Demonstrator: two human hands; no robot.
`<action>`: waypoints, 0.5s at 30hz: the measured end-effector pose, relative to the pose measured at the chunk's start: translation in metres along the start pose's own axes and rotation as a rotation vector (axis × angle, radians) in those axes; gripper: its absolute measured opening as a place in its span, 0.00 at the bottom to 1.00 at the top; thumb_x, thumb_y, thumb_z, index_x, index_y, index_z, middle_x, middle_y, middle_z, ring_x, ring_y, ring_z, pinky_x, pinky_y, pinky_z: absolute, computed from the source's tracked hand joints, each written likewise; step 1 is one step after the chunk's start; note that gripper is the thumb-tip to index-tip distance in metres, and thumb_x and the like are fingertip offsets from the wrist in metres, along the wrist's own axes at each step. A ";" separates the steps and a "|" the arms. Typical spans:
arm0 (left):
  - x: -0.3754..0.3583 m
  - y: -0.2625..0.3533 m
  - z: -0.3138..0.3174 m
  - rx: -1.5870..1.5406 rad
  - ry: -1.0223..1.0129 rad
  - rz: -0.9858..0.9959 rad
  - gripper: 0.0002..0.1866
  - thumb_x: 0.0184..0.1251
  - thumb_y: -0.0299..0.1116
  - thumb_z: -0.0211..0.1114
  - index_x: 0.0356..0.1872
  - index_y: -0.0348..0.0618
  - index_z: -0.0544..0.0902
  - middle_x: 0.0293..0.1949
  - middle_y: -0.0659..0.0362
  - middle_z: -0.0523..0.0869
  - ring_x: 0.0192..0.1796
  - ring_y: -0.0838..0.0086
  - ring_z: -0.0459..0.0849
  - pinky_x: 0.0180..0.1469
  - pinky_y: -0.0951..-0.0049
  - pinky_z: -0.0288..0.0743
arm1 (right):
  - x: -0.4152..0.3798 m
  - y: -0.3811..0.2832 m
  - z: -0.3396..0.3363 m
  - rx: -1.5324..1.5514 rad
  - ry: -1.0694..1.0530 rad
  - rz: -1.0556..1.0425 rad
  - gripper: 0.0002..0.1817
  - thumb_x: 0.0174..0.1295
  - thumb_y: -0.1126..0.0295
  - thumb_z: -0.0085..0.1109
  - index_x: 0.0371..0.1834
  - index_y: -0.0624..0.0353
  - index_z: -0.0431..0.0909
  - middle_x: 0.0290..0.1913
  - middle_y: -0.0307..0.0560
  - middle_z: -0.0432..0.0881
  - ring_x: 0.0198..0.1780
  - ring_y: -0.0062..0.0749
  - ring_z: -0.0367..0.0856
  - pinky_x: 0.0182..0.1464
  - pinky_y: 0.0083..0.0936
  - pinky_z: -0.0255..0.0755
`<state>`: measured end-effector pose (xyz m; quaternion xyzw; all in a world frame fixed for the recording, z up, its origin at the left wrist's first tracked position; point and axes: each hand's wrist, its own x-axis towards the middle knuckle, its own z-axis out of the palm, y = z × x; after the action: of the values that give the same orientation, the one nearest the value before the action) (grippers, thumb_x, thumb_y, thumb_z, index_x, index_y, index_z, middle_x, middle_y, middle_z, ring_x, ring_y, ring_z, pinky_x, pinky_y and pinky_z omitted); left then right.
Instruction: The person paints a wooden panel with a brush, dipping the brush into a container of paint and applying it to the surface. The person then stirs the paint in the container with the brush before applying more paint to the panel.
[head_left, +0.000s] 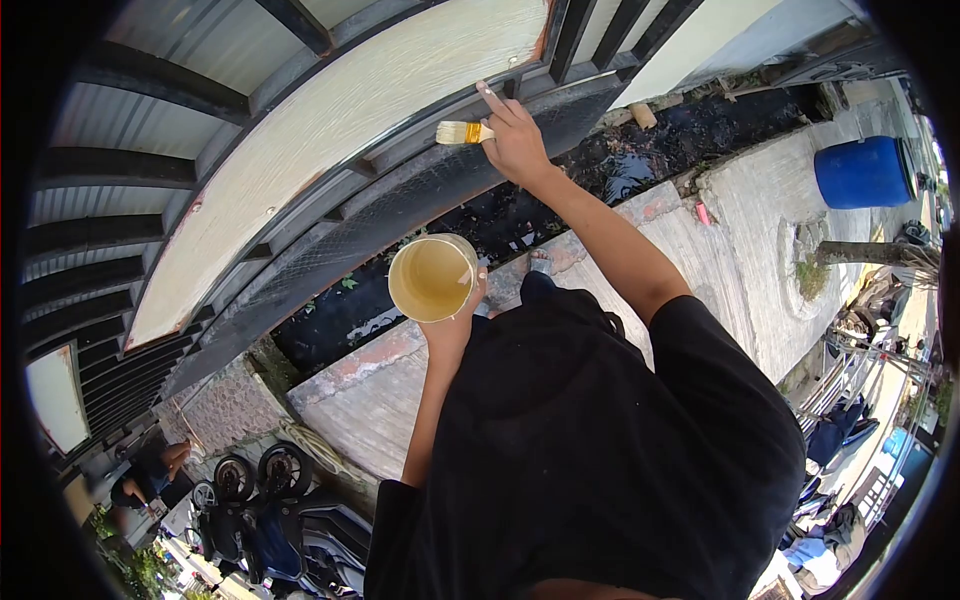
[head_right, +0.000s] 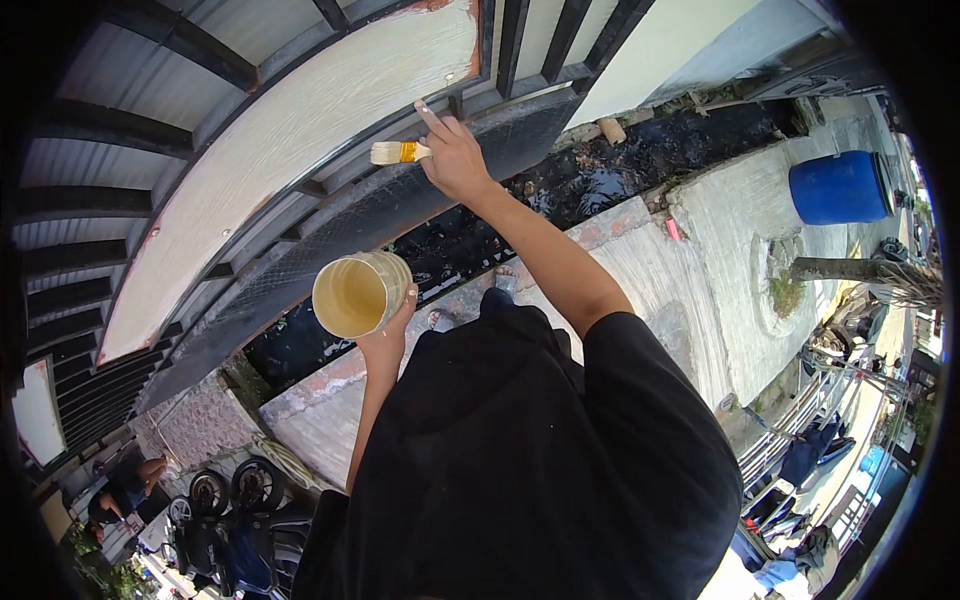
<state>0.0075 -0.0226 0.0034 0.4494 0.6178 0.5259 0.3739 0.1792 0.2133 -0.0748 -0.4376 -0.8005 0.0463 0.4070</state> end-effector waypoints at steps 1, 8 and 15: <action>-0.002 -0.004 -0.003 0.022 -0.023 -0.014 0.29 0.62 0.27 0.86 0.62 0.35 0.82 0.52 0.57 0.88 0.53 0.71 0.86 0.59 0.67 0.80 | 0.001 -0.008 0.000 0.029 0.009 -0.007 0.07 0.54 0.81 0.66 0.34 0.69 0.79 0.79 0.58 0.76 0.56 0.54 0.80 0.63 0.44 0.78; -0.001 -0.010 -0.004 -0.007 0.084 0.061 0.31 0.62 0.27 0.86 0.64 0.35 0.81 0.55 0.56 0.89 0.55 0.71 0.86 0.61 0.66 0.79 | -0.025 -0.051 -0.026 0.471 0.206 0.355 0.21 0.66 0.82 0.66 0.23 0.57 0.62 0.58 0.60 0.92 0.47 0.40 0.86 0.50 0.33 0.80; 0.004 -0.010 -0.006 0.009 0.116 0.001 0.22 0.62 0.29 0.87 0.54 0.36 0.86 0.49 0.58 0.91 0.50 0.71 0.88 0.57 0.66 0.82 | -0.007 -0.034 -0.040 1.369 0.348 0.899 0.29 0.72 0.79 0.71 0.21 0.47 0.58 0.55 0.66 0.93 0.44 0.32 0.90 0.37 0.24 0.76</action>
<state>-0.0013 -0.0217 -0.0057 0.4204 0.6402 0.5486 0.3353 0.1865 0.1756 -0.0381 -0.3723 -0.2705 0.6118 0.6434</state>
